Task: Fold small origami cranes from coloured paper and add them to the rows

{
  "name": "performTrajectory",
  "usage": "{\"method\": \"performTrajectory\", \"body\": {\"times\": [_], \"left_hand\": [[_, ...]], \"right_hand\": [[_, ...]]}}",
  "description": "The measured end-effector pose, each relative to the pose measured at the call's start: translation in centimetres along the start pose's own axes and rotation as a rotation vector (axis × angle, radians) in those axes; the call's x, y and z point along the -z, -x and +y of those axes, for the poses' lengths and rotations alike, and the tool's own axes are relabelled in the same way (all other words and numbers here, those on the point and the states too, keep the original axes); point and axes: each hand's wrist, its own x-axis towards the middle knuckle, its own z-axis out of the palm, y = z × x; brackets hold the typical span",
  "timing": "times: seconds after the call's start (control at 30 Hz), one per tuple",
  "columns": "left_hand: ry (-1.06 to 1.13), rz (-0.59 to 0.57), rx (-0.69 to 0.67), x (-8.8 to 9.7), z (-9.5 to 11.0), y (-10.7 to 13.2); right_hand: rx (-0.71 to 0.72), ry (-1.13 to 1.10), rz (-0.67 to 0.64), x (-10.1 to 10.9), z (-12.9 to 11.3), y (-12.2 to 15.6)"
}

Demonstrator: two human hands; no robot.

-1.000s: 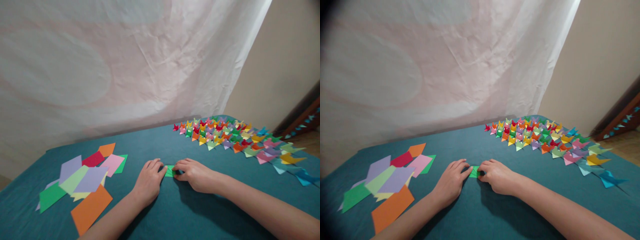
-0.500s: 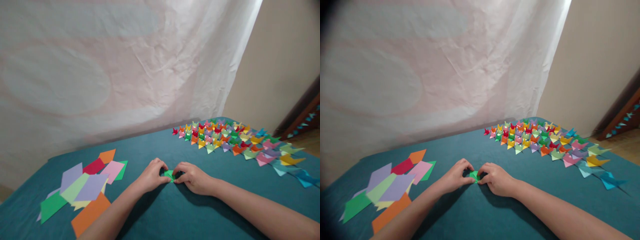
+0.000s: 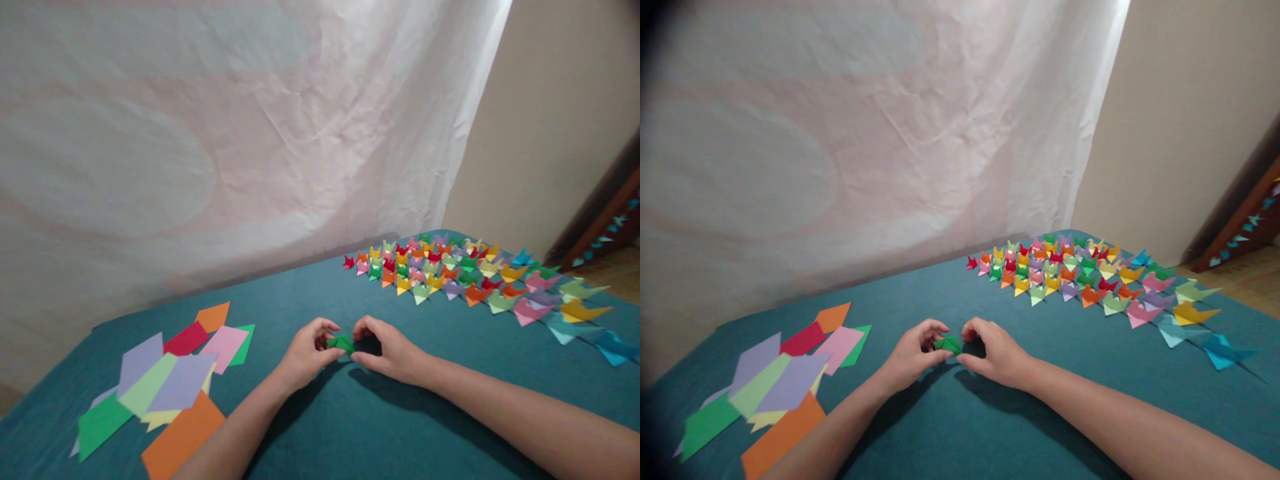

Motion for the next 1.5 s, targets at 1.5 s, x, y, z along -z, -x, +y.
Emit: {"method": "performTrajectory", "body": {"times": [1.5], "left_hand": [[-0.696,-0.015,-0.411,-0.6,0.4,1.2]], "right_hand": [[0.404,0.547,-0.062,0.1,-0.3,-0.1]]}}
